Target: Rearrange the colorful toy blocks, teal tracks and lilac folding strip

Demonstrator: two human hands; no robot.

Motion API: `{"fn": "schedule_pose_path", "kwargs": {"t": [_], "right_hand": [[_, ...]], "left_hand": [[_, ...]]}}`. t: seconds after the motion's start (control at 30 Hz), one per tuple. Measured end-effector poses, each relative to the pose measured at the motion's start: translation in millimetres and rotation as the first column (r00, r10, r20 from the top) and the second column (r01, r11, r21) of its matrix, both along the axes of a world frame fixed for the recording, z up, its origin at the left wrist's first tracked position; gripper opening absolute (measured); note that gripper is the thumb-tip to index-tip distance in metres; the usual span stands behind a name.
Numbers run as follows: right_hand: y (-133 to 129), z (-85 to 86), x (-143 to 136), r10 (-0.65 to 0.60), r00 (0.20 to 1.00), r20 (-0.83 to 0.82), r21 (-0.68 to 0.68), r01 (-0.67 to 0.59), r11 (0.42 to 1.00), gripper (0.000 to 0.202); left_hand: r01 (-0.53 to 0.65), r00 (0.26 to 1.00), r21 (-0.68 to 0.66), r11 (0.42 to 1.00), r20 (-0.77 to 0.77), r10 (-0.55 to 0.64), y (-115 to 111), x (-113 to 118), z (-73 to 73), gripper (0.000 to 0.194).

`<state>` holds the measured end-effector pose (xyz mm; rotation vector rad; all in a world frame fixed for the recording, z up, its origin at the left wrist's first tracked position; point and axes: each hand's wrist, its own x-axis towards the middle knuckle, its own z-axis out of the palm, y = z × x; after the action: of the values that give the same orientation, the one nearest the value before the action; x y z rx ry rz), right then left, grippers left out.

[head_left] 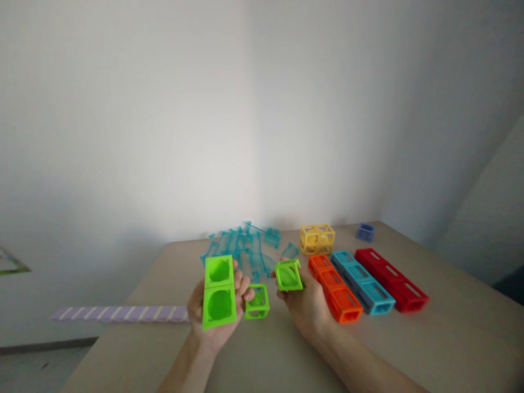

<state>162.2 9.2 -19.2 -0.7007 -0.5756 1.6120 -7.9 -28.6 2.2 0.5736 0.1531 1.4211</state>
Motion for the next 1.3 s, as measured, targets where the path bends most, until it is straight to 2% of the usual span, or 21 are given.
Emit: {"fn": "schedule_pose_path", "kwargs": {"t": [0.13, 0.23, 0.3, 0.4, 0.57, 0.93, 1.13, 1.3], "right_hand": [[-3, 6.4, 0, 0.07, 0.997, -0.021, 0.063, -0.068, 0.996, 0.027], [-6, 9.1, 0, 0.104, 0.993, -0.047, 0.065, -0.101, 0.993, 0.024], [-7, 9.3, 0, 0.135, 0.99, -0.048, 0.049, -0.133, 0.99, 0.024], [-8, 6.8, -1, 0.15, 0.988, -0.022, 0.053, -0.149, 0.987, 0.022], [-9, 2.9, -2, 0.136, 0.987, 0.084, 0.147, -0.148, 0.978, 0.025], [-12, -4.5, -8, 0.135, 0.976, 0.171, 0.2, -0.168, 0.965, 0.026], [-14, -2.2, -9, 0.154, 0.97, 0.189, 0.232, -0.196, 0.953, 0.026], [-13, -2.7, -9, 0.128, 0.971, 0.204, 0.243, -0.177, 0.954, 0.023]], "left_hand": [[0.076, 0.992, -0.119, 0.99, -0.096, -0.088, 1, 2, -8.9, 0.029], [0.041, 0.967, -0.277, 0.96, -0.231, -0.108, 2, 6, -13.7, 0.026], [-0.004, 0.947, -0.332, 0.943, -0.305, -0.104, 2, 12, -13.5, 0.023], [-0.06, 0.914, -0.296, 0.953, -0.4, -0.067, 0, 20, -10.1, 0.022], [-0.115, 0.854, -0.24, 0.964, -0.52, -0.028, -2, 25, -8.0, 0.032], [-0.104, 0.83, -0.181, 0.978, -0.558, -0.015, 1, 24, -16.2, 0.031], [-0.118, 0.821, -0.142, 0.983, -0.571, 0.016, 0, 26, -14.6, 0.028], [-0.14, 0.814, -0.164, 0.976, -0.581, 0.019, 0, 26, -11.2, 0.03]]}}
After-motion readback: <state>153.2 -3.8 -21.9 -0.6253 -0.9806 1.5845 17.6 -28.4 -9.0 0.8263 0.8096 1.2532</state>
